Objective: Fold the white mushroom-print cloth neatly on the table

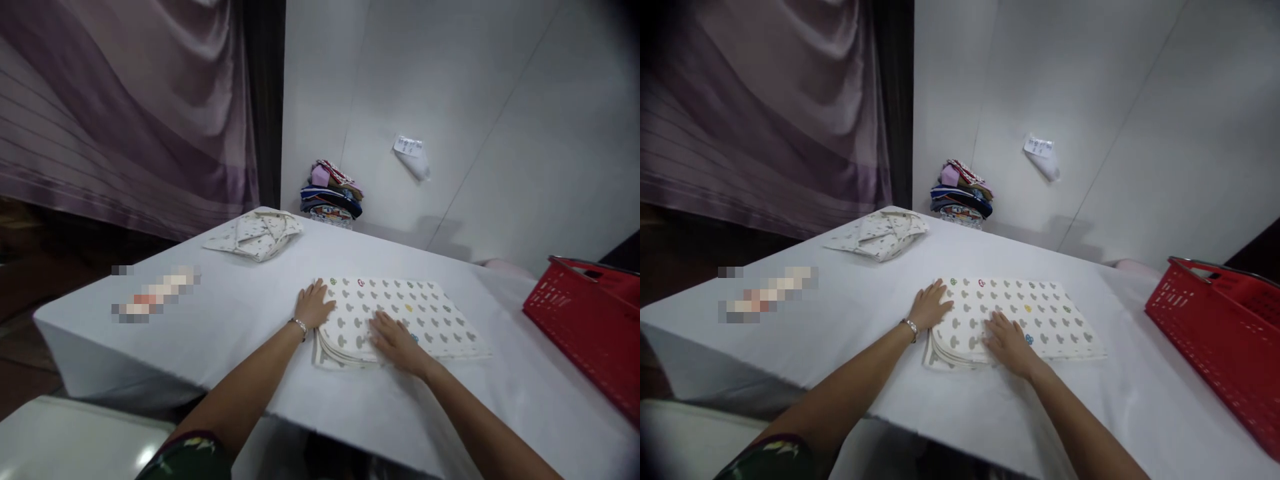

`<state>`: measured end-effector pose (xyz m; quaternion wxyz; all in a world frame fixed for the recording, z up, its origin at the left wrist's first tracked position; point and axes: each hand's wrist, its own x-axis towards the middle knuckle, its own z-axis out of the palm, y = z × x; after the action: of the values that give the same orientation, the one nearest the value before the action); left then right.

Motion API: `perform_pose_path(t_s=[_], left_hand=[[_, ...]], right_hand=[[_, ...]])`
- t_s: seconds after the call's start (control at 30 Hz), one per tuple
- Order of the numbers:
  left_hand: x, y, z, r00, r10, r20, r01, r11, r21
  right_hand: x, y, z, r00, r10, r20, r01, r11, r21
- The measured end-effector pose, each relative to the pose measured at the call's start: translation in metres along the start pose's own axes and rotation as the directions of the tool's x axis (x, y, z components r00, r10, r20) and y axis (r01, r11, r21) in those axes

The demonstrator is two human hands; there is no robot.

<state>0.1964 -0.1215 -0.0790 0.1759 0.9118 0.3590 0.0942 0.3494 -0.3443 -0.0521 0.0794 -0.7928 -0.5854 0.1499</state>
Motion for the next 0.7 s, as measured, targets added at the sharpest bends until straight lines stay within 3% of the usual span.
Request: perform_pose_path(t_s=[0.17, 0.37, 0.57, 0.7], left_hand=[[-0.002, 0.004, -0.004, 1.0, -0.012, -0.003, 0.012, 1.0, -0.003], [-0.003, 0.005, -0.007, 1.0, -0.013, -0.021, 0.013, 1.0, 0.018], [-0.002, 0.005, -0.008, 1.0, -0.009, -0.02, 0.01, 0.999, 0.051], [0.002, 0.004, -0.007, 1.0, -0.013, -0.016, 0.014, 0.999, 0.049]], right_hand=[[0.058, -0.019, -0.017, 0.996, -0.001, -0.092, -0.002, 1.0, -0.031], [0.125, -0.035, -0.007, 0.993, 0.031, -0.11, -0.043, 0.994, -0.102], [0.139, -0.021, 0.001, 0.997, 0.008, -0.079, -0.014, 0.997, -0.073], [0.141, -0.01, -0.004, 0.99, 0.042, -0.132, -0.047, 0.998, -0.039]])
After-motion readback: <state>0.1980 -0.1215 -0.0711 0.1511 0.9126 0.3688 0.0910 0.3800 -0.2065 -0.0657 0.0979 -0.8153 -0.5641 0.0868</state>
